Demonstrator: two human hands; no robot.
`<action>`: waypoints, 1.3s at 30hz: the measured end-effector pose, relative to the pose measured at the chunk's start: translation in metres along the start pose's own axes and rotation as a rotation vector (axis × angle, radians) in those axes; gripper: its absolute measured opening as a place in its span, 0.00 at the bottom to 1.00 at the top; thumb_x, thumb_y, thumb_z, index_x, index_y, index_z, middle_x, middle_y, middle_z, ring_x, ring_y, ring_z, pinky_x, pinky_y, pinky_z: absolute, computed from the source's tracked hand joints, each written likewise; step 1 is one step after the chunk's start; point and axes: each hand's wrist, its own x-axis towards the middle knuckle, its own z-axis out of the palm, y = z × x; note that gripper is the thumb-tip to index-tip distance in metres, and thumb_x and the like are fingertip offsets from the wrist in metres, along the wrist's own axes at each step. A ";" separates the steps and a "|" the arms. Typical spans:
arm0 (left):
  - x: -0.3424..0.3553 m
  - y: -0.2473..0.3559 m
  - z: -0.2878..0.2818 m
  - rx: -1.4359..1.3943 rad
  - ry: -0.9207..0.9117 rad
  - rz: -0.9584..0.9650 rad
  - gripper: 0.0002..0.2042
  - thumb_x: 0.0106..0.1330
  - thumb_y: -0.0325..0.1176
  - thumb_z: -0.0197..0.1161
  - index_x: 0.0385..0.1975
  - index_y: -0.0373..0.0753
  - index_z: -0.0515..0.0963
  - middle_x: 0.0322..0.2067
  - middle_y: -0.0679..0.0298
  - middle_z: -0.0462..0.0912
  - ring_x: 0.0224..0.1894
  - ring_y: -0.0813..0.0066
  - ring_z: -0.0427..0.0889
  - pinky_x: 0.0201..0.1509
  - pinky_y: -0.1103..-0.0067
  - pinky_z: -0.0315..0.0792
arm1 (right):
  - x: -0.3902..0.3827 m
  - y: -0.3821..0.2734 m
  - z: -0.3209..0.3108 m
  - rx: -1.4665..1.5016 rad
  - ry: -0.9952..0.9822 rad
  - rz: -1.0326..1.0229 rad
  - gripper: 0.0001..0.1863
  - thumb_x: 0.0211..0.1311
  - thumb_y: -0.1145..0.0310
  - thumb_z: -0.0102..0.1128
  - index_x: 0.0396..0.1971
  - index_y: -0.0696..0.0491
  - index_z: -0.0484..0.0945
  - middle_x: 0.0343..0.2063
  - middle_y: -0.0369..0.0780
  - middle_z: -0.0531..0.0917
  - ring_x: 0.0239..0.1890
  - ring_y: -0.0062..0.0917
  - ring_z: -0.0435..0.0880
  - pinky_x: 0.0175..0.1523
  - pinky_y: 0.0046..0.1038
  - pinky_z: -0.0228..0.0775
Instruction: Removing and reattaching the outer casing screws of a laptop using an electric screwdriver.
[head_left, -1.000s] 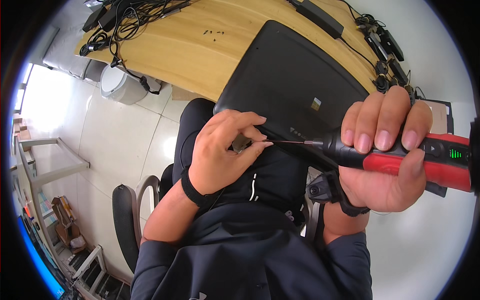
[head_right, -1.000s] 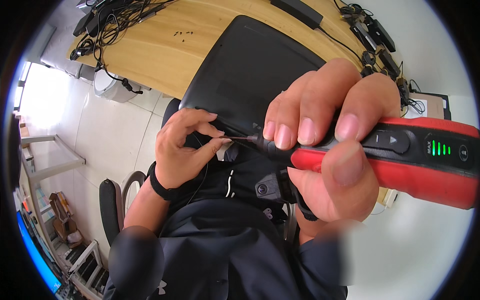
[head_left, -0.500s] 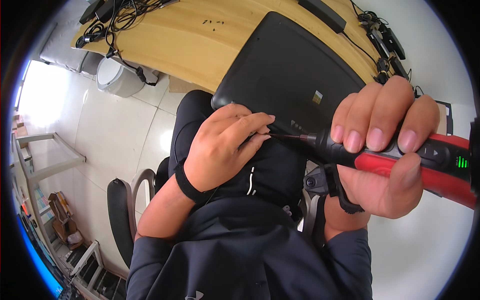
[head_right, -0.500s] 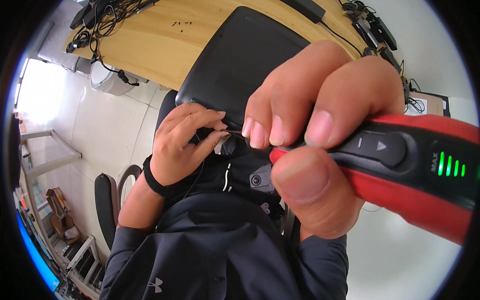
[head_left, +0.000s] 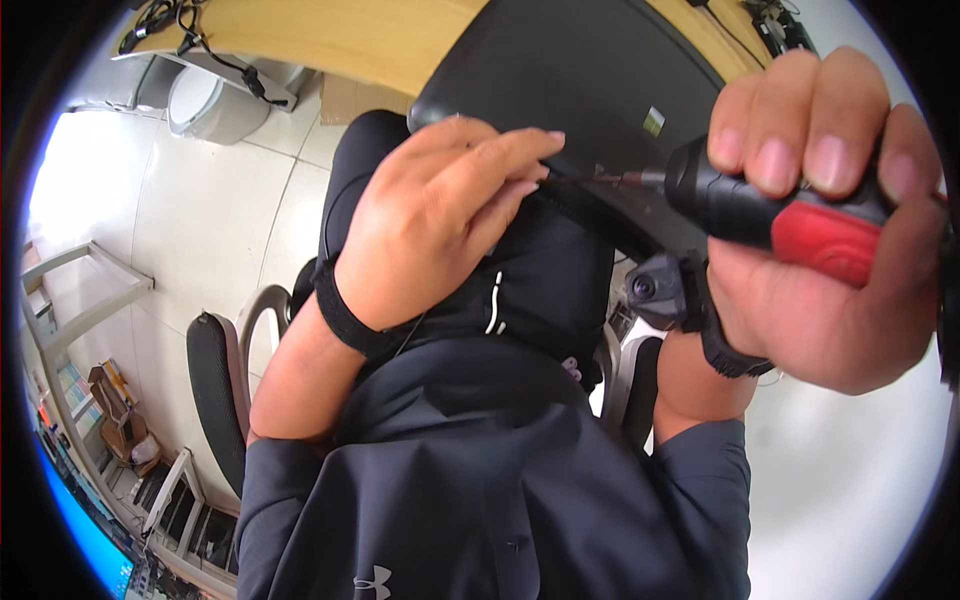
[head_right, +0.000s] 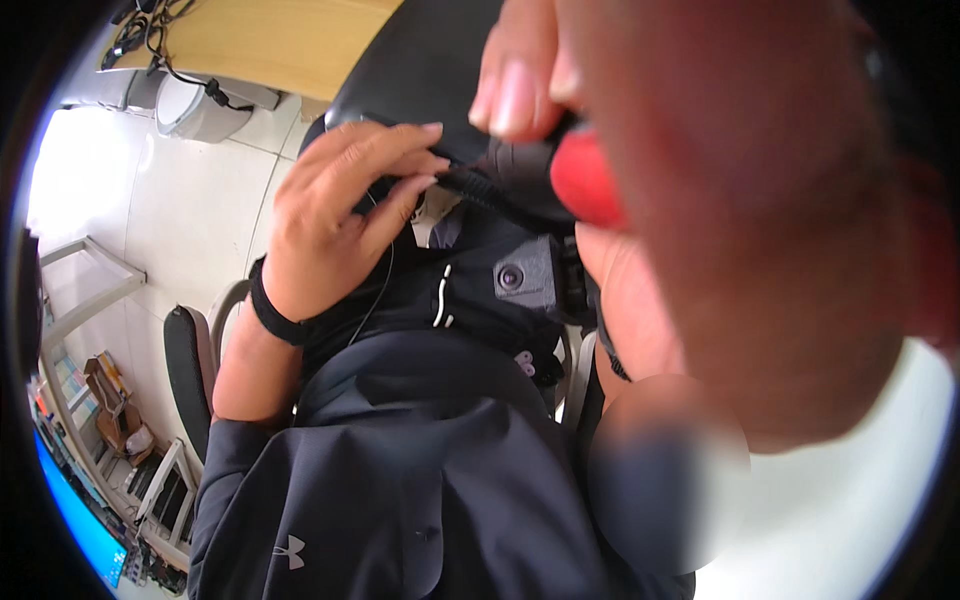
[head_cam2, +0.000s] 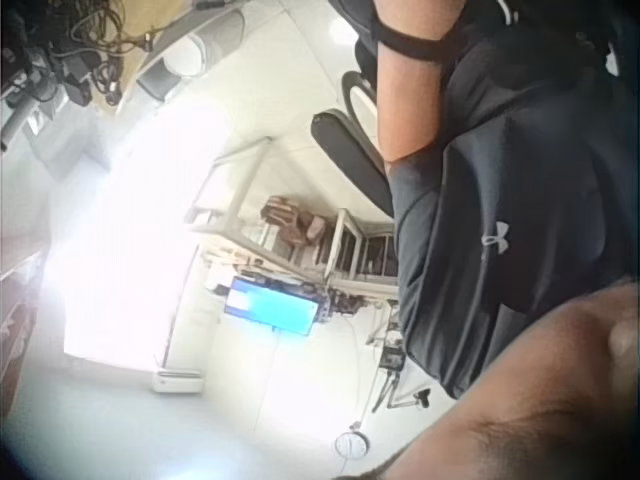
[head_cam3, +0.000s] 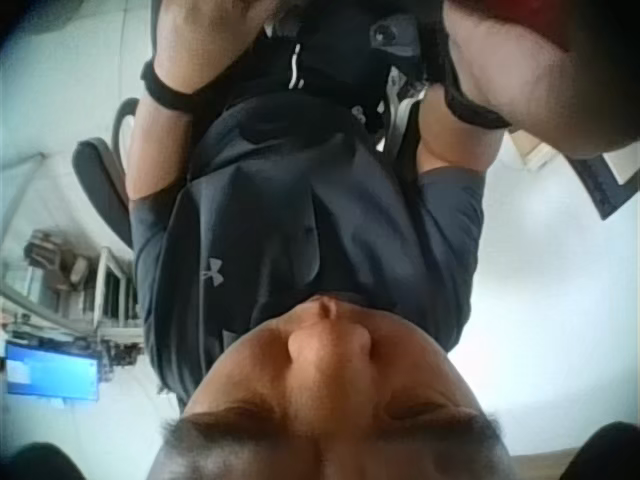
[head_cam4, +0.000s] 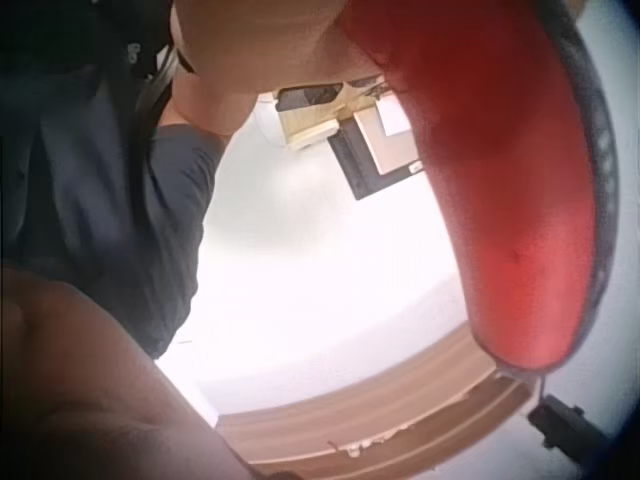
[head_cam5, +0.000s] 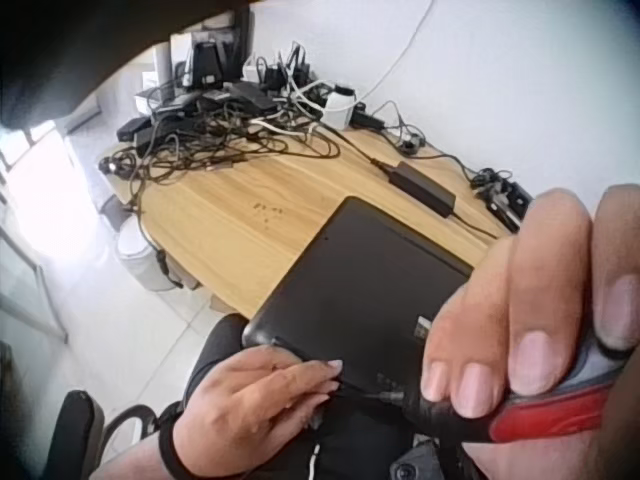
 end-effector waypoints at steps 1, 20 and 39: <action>0.001 -0.001 0.001 -0.010 0.014 0.015 0.16 0.62 0.23 0.69 0.50 0.37 0.81 0.32 0.62 0.85 0.37 0.62 0.84 0.44 0.70 0.78 | 0.001 0.000 -0.002 -0.003 -0.006 0.008 0.11 0.70 0.57 0.60 0.38 0.45 0.68 0.34 0.35 0.73 0.34 0.23 0.75 0.41 0.29 0.69; 0.001 -0.006 -0.001 -0.064 0.048 -0.014 0.18 0.60 0.19 0.69 0.51 0.35 0.81 0.36 0.64 0.91 0.40 0.65 0.87 0.48 0.74 0.79 | 0.009 0.001 -0.020 -0.073 -0.176 0.014 0.08 0.71 0.58 0.56 0.39 0.45 0.70 0.35 0.35 0.74 0.35 0.24 0.75 0.43 0.30 0.68; -0.016 -0.006 -0.002 -0.013 0.054 -0.076 0.14 0.55 0.24 0.73 0.41 0.38 0.81 0.27 0.65 0.81 0.34 0.62 0.81 0.42 0.71 0.76 | 0.018 -0.002 -0.029 -0.126 -0.320 -0.027 0.06 0.72 0.60 0.53 0.40 0.45 0.71 0.36 0.35 0.74 0.37 0.25 0.76 0.45 0.32 0.68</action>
